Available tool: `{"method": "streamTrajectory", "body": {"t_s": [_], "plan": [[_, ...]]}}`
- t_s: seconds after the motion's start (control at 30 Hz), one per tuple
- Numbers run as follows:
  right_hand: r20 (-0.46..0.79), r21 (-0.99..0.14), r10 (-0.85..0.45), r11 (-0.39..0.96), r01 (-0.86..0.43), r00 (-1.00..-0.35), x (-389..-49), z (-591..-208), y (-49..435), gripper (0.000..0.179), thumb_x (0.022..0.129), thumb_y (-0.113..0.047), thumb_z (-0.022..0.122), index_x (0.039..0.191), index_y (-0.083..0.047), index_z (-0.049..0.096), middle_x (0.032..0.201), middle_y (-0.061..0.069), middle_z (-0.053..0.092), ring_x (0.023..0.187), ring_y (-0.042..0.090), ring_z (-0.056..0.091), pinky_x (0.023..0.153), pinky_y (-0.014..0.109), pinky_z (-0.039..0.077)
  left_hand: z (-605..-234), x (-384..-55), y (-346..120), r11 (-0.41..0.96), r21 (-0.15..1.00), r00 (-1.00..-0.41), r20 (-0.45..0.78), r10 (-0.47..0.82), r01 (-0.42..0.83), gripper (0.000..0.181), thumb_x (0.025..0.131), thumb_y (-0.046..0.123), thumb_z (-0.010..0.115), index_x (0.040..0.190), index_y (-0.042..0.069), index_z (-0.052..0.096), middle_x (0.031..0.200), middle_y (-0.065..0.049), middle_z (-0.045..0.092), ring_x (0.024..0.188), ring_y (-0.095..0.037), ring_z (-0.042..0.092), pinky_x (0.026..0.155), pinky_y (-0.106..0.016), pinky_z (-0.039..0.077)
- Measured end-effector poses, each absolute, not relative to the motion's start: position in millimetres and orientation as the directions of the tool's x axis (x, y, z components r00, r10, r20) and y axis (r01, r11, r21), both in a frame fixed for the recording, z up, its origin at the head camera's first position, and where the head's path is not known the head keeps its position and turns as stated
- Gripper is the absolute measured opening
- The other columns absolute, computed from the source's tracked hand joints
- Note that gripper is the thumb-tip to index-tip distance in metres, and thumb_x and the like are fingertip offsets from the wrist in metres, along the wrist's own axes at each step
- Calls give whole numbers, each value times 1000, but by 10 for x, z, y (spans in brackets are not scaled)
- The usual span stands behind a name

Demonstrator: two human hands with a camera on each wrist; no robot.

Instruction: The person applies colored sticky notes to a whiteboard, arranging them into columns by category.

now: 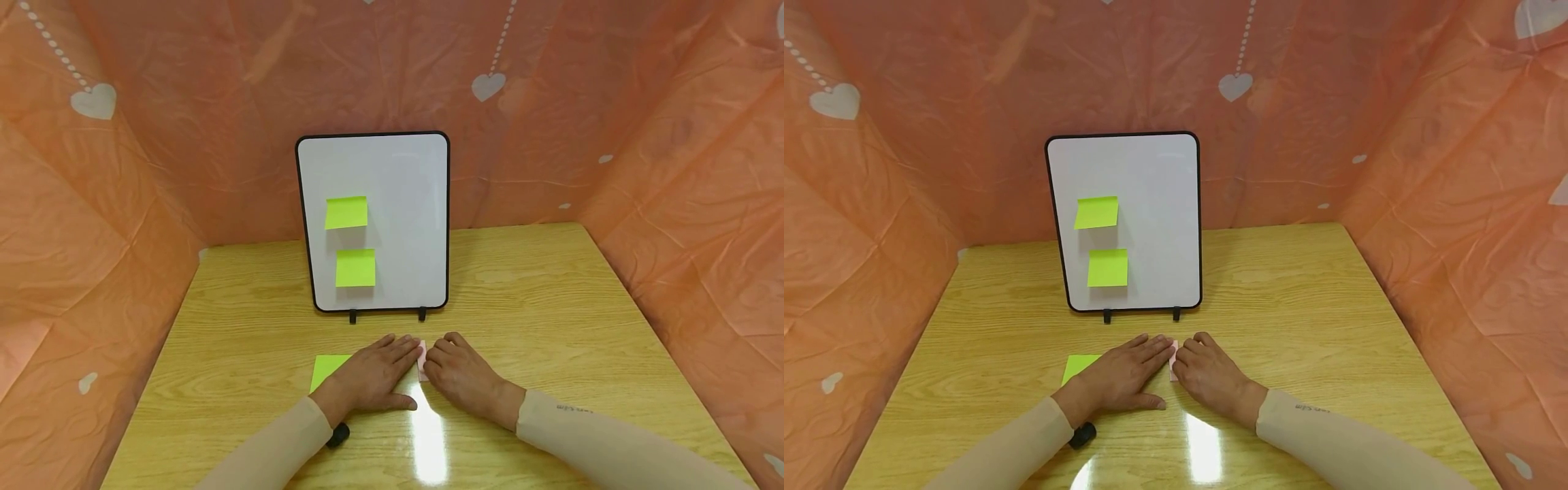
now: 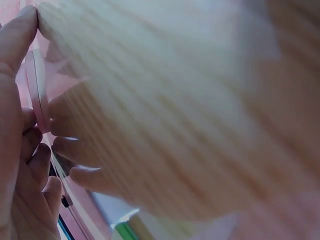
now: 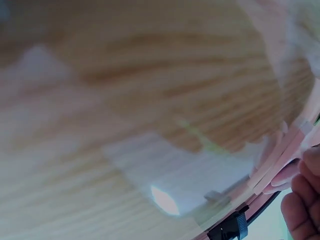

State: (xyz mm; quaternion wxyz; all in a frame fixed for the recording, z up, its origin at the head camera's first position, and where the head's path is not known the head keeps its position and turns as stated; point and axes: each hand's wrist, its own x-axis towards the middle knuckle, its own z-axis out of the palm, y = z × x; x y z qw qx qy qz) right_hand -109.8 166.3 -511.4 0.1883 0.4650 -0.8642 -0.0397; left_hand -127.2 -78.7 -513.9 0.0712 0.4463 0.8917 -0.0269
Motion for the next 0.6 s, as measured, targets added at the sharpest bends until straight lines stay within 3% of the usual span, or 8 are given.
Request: {"method": "streamTrajectory", "body": {"t_s": [0.33, 0.6], "plan": [[347, 58, -734, 638, -768, -584, -1133, -5092, 1676, 24, 94, -42, 78, 88, -21, 67, 90, -8, 66, 89, 15, 60, 91, 39, 52, -5109, -1269, -793, 597, 18, -588, -148, 795, 802, 100, 97, 81, 39, 169, 13, 25, 175, -2, 25, 162, -17, 23, 134, -37, 19], [308, 85, -743, 644, -761, -594, -1162, -5053, 1697, 34, 88, -54, 79, 92, -23, 70, 95, -8, 68, 93, 15, 61, 92, 39, 50, -5113, -1271, -792, 599, 34, -589, -146, 795, 800, 100, 97, 81, 40, 169, 13, 25, 175, -2, 26, 163, -18, 23, 134, -37, 18]]}}
